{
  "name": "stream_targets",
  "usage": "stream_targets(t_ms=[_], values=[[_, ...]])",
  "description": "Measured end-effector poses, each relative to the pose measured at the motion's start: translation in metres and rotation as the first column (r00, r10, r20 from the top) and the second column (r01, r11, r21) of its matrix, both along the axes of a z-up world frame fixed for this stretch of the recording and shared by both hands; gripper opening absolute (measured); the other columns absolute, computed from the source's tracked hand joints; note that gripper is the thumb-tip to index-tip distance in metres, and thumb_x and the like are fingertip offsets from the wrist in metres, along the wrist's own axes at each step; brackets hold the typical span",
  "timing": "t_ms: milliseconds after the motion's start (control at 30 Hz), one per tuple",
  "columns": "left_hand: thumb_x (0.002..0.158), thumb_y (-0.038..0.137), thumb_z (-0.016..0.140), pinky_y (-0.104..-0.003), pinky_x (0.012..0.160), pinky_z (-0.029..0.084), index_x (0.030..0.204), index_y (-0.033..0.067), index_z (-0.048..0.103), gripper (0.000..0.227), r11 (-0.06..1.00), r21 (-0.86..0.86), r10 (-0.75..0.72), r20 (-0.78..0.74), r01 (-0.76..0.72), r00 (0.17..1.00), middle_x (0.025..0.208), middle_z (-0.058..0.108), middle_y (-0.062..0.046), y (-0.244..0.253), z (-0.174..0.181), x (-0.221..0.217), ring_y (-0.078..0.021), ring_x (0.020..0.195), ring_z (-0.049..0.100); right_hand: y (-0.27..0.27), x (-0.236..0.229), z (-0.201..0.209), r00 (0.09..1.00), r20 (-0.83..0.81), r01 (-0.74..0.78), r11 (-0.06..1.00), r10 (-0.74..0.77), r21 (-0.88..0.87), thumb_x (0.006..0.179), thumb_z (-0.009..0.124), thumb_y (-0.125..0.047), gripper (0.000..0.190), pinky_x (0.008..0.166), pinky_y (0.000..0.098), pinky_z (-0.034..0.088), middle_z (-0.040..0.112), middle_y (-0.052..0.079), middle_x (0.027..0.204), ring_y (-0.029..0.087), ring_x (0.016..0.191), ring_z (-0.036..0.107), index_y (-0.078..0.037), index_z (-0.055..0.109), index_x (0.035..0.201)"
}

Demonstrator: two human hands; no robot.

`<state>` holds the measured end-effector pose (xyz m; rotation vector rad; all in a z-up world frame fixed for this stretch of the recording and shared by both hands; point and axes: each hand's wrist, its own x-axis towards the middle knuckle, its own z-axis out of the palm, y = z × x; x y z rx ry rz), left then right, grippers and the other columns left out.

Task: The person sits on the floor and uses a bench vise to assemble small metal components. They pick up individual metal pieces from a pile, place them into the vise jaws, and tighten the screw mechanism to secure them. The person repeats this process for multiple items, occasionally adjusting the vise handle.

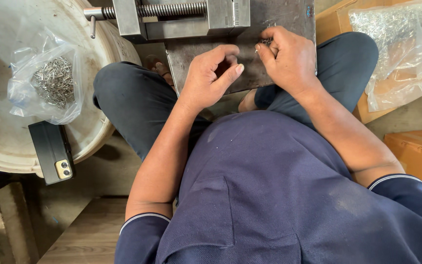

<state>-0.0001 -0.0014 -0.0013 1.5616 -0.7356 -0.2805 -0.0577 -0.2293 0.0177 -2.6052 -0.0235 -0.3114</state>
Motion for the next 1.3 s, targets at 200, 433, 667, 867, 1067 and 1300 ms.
stream_targets(t_ms=[200,433,667,867,1067,1300], values=[[0.101,0.02,0.074,-0.028,0.071,0.053,0.12,0.0047,0.065,0.026,1.0,0.02,0.013,0.018,-0.014,1.0,0.088,0.067,-0.003,0.0,0.001,0.001,-0.0133,0.076,0.063,0.002,0.002,0.0,0.999,-0.046,0.019,1.0,-0.019,-0.003,0.099,0.081,-0.018,0.016,0.058,0.039,0.046,0.064,0.005,0.071,0.024,0.061,0.062,-0.006,0.071,0.104],[0.099,0.023,0.073,-0.035,0.075,0.055,0.118,0.002,0.065,0.029,0.998,0.024,0.062,0.105,-0.065,0.992,0.091,0.07,-0.01,0.001,-0.001,-0.001,-0.0247,0.083,0.07,0.009,-0.003,0.002,0.999,-0.029,-0.015,0.984,0.02,0.177,0.104,0.078,-0.009,0.012,0.057,0.0297,0.043,0.063,0.005,0.071,0.015,0.058,0.055,-0.001,0.068,0.105],[0.102,0.027,0.066,-0.045,0.074,0.051,0.107,0.0072,0.07,0.02,0.996,0.079,0.01,0.266,-0.032,0.964,0.09,0.069,-0.012,-0.002,0.001,0.004,-0.035,0.085,0.065,0.026,-0.011,0.003,0.99,0.043,-0.142,0.878,0.138,0.457,0.109,0.071,-0.005,0.012,0.064,0.0218,0.045,0.067,0.003,0.084,0.005,0.072,0.058,0.002,0.062,0.109],[0.103,0.024,0.065,-0.045,0.071,0.048,0.096,0.0057,0.065,0.02,0.997,0.078,0.01,0.253,-0.03,0.967,0.082,0.064,-0.011,0.001,0.0,0.004,-0.0344,0.081,0.062,0.028,-0.007,0.004,0.973,-0.119,-0.007,0.541,0.198,0.841,0.105,0.068,-0.005,0.014,0.071,0.0188,0.049,0.065,-0.001,0.095,0.003,0.08,0.058,-0.002,0.059,0.116],[0.104,0.026,0.065,-0.041,0.071,0.051,0.109,0.0074,0.067,0.019,0.996,0.087,0.009,0.14,-0.021,0.99,0.085,0.067,-0.011,0.002,0.001,0.003,-0.0295,0.081,0.066,0.018,0.001,0.022,0.953,-0.203,-0.018,0.713,0.223,0.701,0.104,0.072,-0.004,0.011,0.067,0.0202,0.043,0.063,-0.001,0.093,0.003,0.077,0.052,0.0,0.065,0.111],[0.101,0.031,0.071,-0.033,0.077,0.056,0.148,0.0109,0.051,0.054,0.997,0.077,0.007,-0.012,-0.006,1.0,0.091,0.073,-0.006,0.006,0.004,0.003,-0.0209,0.081,0.071,0.017,0.029,0.051,0.936,0.241,-0.294,0.945,0.255,0.141,0.107,0.074,0.003,0.007,0.074,0.0263,0.054,0.069,0.012,0.1,0.017,0.082,0.067,0.002,0.067,0.108]])
